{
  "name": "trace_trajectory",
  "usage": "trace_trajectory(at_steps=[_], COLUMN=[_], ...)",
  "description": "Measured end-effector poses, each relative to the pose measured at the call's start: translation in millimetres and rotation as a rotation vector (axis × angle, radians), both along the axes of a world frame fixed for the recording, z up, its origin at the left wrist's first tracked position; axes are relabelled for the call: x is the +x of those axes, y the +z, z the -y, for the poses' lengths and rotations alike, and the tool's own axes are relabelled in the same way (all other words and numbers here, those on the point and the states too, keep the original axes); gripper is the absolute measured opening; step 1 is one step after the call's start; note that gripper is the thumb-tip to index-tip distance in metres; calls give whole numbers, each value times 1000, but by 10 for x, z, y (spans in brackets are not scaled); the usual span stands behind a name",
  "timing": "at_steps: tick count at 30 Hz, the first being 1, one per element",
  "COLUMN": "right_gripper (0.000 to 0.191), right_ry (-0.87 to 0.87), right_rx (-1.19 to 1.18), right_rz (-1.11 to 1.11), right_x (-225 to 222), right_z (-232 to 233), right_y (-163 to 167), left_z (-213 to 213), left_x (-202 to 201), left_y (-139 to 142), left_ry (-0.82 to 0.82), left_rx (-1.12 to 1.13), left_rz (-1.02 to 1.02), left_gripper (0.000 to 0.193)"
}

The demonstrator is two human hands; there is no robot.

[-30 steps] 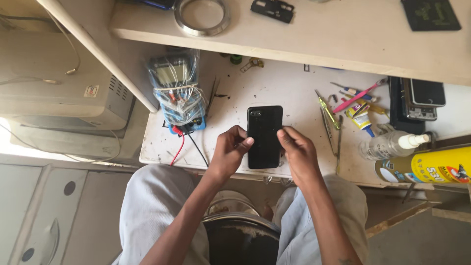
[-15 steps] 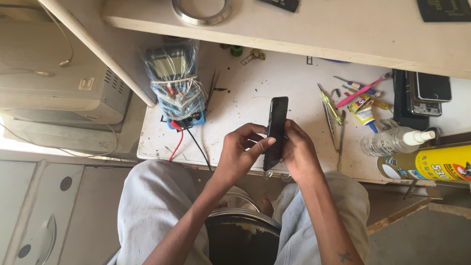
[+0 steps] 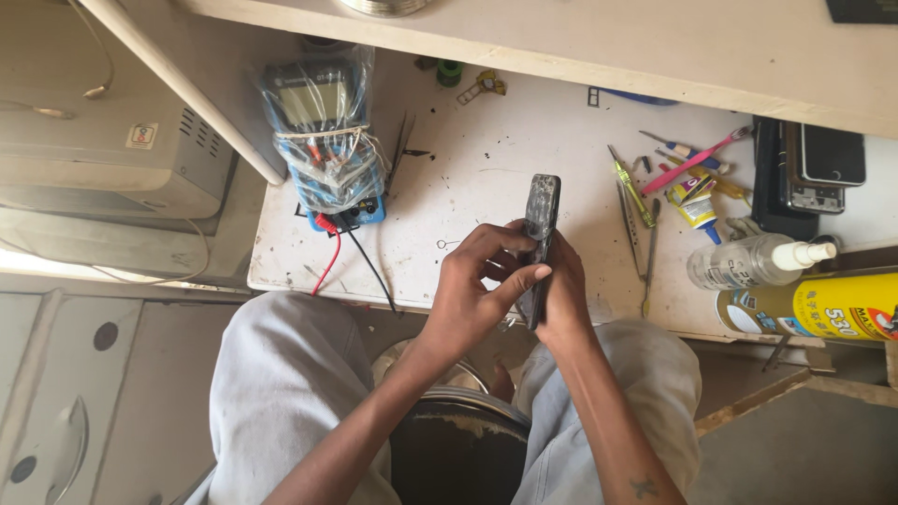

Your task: The person sits at a repair bench and uses a screwdriver to unscrew and pry open a disassembled smartphone, working on its internal components. They then pick up another smartphone, remove its back cover, and work along its edges with their fingers.

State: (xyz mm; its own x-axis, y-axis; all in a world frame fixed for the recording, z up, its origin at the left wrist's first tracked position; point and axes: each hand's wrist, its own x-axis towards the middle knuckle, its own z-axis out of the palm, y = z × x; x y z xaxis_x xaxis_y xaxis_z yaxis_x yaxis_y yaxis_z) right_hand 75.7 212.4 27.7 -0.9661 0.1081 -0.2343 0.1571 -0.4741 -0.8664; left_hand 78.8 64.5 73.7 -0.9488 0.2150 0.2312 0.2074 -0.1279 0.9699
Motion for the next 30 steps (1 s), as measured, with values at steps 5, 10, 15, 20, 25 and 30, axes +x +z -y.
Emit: trace_trajectory(at_steps=[5,10,15,20,25,30], right_gripper=[30,32,36,37,37,31], right_ry=[-45,-110,-137,-166,-200,-159], right_rx=[25,358,563,658,791,721], right_rz=[-65,-137,-249,-211,-159,-154], right_x=[33,80,83,98,81,26], right_z=[51,183,296,331,322,226], right_y=[-11,39,137,192,143,137], left_z=[-28,-75,-70,-42,-8,10], left_x=[57,57,23,13,-17,-185], left_y=[93,182,223,272,237,-20], left_ry=[102,333,397,412,400,377], left_rx=[-55,-150,-158,-200,-153,-198], left_rz=[-86,-191,-118,-40,23,221], left_gripper=[30,28,20,20,22,22])
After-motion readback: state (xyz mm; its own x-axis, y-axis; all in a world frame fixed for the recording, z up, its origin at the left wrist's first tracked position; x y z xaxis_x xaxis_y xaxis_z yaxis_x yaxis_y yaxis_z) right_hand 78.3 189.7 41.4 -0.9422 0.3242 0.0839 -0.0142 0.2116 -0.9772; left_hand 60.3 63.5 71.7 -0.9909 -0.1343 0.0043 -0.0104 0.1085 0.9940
